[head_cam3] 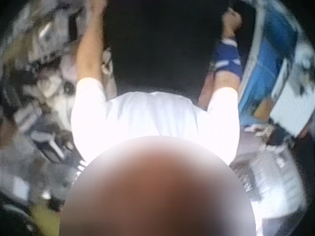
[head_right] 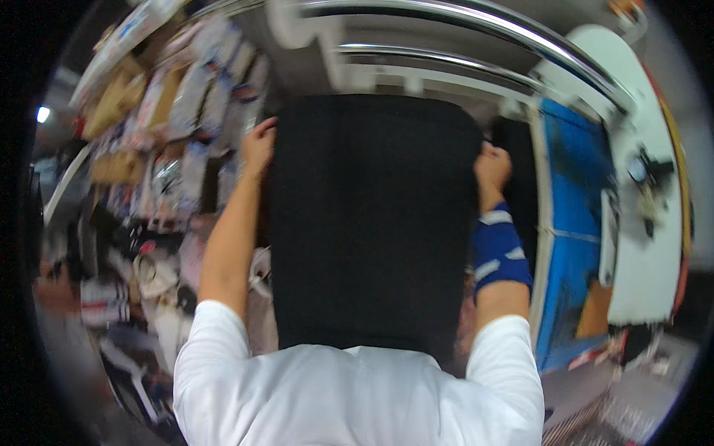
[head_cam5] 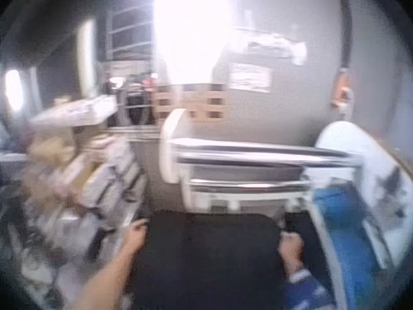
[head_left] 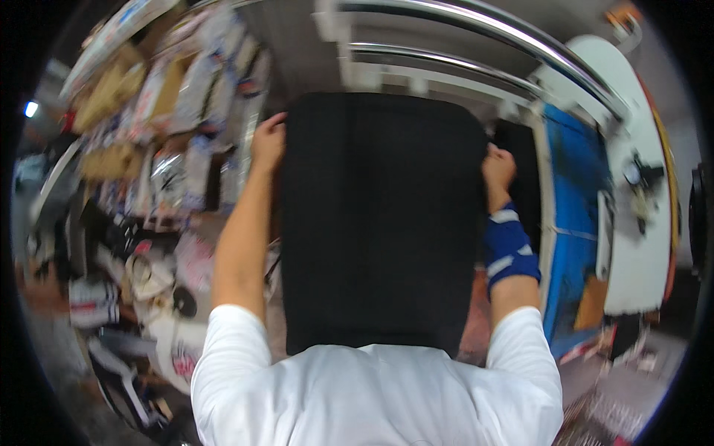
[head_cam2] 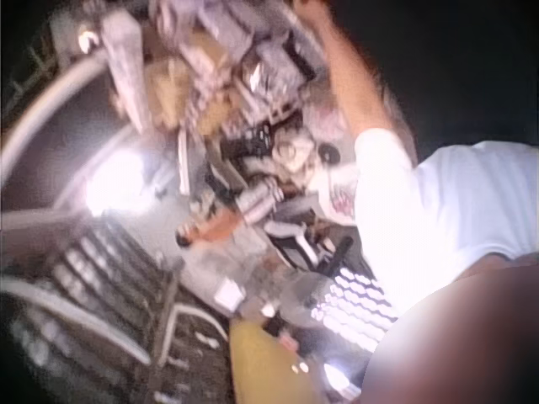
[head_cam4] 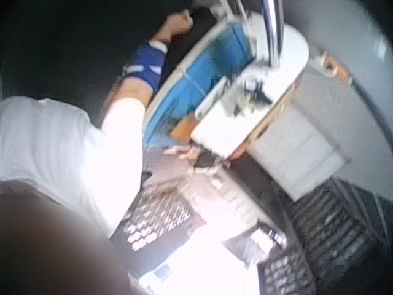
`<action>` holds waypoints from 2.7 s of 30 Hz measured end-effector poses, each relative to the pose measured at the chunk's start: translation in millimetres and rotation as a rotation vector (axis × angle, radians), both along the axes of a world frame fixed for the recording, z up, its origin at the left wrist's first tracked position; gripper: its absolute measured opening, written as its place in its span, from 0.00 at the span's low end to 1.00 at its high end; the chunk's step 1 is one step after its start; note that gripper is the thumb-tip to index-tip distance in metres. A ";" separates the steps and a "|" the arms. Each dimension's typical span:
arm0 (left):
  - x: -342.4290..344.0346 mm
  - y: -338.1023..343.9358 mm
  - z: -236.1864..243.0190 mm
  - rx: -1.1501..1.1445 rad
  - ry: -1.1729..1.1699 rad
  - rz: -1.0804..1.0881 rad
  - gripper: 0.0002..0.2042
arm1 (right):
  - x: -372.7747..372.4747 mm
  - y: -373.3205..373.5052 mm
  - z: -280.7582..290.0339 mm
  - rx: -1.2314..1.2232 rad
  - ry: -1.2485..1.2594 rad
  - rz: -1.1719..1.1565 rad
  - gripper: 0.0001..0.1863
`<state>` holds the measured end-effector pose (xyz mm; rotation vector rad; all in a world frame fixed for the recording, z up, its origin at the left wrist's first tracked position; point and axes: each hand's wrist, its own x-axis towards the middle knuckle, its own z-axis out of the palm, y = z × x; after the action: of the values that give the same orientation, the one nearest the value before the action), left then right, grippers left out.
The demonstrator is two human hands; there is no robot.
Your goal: The person places black t-shirts onto a heat press, aligns a printed transfer sheet on the chest, closes the press, and then removes the finished shirt. The process is repeated for multiple shirts.
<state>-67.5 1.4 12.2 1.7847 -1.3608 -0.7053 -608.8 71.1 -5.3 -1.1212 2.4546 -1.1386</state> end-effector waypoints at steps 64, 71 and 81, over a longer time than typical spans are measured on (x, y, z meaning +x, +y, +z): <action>63.1 451.3 -20.2 0.173 0.001 0.191 0.10 | -2.3 422.8 -6.8 0.557 -0.694 0.227 0.14; 177.7 596.1 -95.7 0.514 -0.727 0.768 0.37 | 36.7 348.8 70.3 0.182 0.097 0.472 0.14; 213.4 651.4 -89.9 0.164 -0.119 1.080 0.24 | 148.5 343.2 121.0 0.070 0.186 0.774 0.12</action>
<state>145.9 652.8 -77.8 2.3355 -0.2449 -0.1042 -460.3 414.3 115.7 -1.9655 1.8272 -0.7152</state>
